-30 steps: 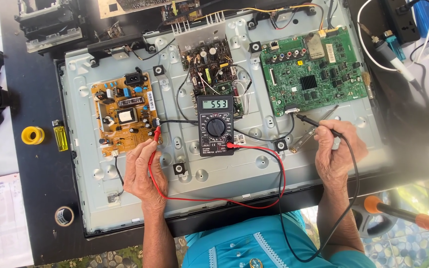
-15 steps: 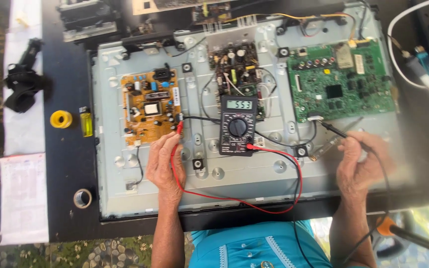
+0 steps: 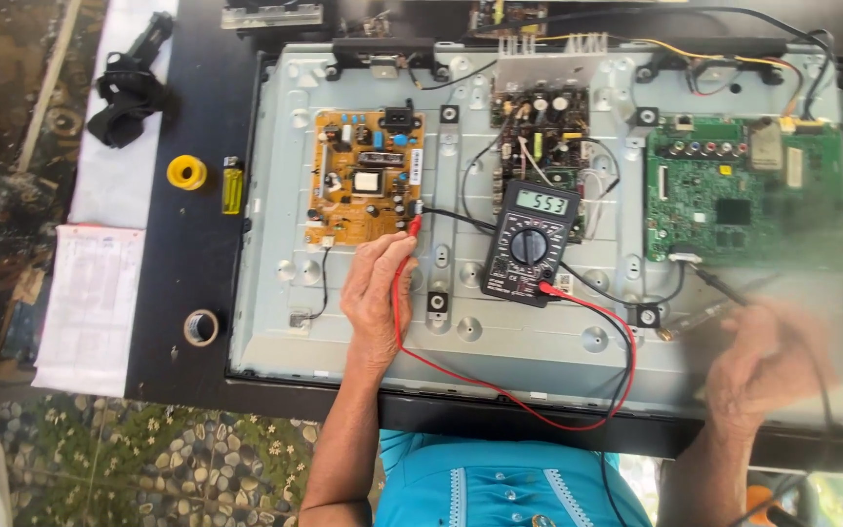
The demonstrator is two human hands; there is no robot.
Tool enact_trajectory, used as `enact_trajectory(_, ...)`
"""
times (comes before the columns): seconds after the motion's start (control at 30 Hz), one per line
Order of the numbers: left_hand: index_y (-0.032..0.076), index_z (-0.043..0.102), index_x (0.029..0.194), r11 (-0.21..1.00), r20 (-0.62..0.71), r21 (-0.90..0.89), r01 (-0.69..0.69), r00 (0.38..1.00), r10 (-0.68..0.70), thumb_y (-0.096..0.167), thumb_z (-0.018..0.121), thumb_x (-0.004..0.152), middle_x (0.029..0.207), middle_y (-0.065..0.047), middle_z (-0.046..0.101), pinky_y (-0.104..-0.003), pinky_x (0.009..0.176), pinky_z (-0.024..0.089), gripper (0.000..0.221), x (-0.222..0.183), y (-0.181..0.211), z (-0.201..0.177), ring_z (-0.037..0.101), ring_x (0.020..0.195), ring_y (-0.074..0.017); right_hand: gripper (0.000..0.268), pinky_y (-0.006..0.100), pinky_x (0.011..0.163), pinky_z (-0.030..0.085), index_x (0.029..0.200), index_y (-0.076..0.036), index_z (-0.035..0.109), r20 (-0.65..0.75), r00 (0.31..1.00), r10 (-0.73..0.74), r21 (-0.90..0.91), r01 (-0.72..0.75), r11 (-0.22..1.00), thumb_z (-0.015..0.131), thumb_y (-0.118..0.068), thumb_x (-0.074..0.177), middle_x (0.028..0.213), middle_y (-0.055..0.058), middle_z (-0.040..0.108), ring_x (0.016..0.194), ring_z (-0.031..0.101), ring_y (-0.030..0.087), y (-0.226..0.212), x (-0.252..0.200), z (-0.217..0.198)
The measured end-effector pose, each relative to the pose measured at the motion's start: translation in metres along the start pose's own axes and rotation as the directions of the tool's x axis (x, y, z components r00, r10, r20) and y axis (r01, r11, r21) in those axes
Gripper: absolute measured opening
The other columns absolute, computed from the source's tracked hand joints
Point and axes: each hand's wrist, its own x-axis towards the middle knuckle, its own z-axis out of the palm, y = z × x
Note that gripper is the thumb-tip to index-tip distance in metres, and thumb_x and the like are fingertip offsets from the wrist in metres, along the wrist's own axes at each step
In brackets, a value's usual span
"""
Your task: Using a digital multimeter to measure voltage at various points on the internal circuit boards of an open television set.
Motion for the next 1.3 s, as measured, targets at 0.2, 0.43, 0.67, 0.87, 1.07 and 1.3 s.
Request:
enact_trajectory(0.2, -0.004, 0.064, 0.12, 1.0, 0.0, -0.006, -0.008, 1.0, 0.008, 0.004, 0.059, 0.106, 0.114, -0.022, 0.066, -0.043, 0.09, 0.055, 0.017, 0.003, 0.004, -0.005, 0.067, 0.099, -0.0347, 0.02, 0.05, 0.084, 0.056, 0.1, 0.016, 0.075, 0.066, 0.978, -0.197, -0.243, 0.207, 0.948, 0.062, 0.011, 0.114, 0.095, 0.025, 0.071, 0.098, 0.071, 0.041, -0.021, 0.012, -0.002)
enact_trajectory(0.43, -0.002, 0.064, 0.12, 1.0, -0.006, -0.017, 0.004, 1.0, -0.004, -0.001, 0.062, 0.104, 0.113, -0.018, 0.066, -0.04, 0.087, 0.056, 0.016, -0.002, 0.0, -0.002, 0.066, 0.097, -0.0318, 0.01, 0.045, 0.073, 0.051, 0.119, 0.025, 0.057, 0.043, 0.991, -0.13, 0.013, 0.129, 0.991, 0.051, 0.019, 0.117, 0.09, 0.033, 0.059, 0.081, 0.068, 0.043, -0.029, 0.014, 0.005)
enact_trajectory(0.67, -0.005, 0.065, 0.117, 1.0, 0.027, -0.003, -0.004, 1.0, 0.004, 0.004, 0.059, 0.106, 0.112, -0.021, 0.067, -0.042, 0.09, 0.056, 0.016, 0.006, 0.006, -0.007, 0.067, 0.098, -0.0337, 0.006, 0.046, 0.081, 0.059, 0.112, 0.022, 0.065, -0.074, 0.99, -0.12, -0.103, 0.112, 0.988, 0.064, 0.021, 0.118, 0.102, 0.029, 0.067, 0.094, 0.066, 0.035, 0.036, 0.004, -0.001)
enact_trajectory(0.87, -0.005, 0.066, 0.121, 1.0, 0.009, -0.029, -0.001, 1.0, 0.001, 0.0, 0.063, 0.104, 0.115, -0.022, 0.066, -0.041, 0.089, 0.056, 0.018, -0.002, -0.001, 0.0, 0.067, 0.1, -0.0332, 0.026, 0.036, 0.069, 0.057, 0.124, 0.028, 0.056, -0.002, 1.0, 0.017, 0.027, -0.017, 0.999, 0.056, 0.003, 0.124, 0.111, 0.034, 0.062, 0.092, 0.068, 0.038, -0.01, 0.002, 0.005)
enact_trajectory(1.07, -0.004, 0.066, 0.12, 1.0, 0.018, 0.01, 0.008, 1.0, -0.008, 0.002, 0.063, 0.104, 0.115, -0.021, 0.067, -0.04, 0.089, 0.058, 0.017, -0.002, 0.001, 0.0, 0.069, 0.1, -0.0327, 0.022, 0.036, 0.066, 0.056, 0.117, 0.022, 0.057, 0.031, 0.999, 0.026, 0.023, -0.027, 0.999, 0.054, 0.0, 0.118, 0.107, 0.03, 0.057, 0.077, 0.064, 0.034, -0.05, 0.018, 0.01)
enact_trajectory(1.3, -0.005, 0.067, 0.117, 1.0, 0.02, 0.004, 0.006, 1.0, -0.006, 0.004, 0.061, 0.105, 0.112, -0.022, 0.068, -0.04, 0.087, 0.058, 0.016, 0.001, 0.001, 0.001, 0.069, 0.098, -0.0324, 0.02, 0.034, 0.071, 0.057, 0.119, 0.013, 0.06, 0.063, 0.995, 0.082, 0.011, -0.082, 0.997, 0.056, -0.006, 0.118, 0.108, 0.024, 0.058, 0.077, 0.062, 0.027, -0.063, 0.019, 0.012)
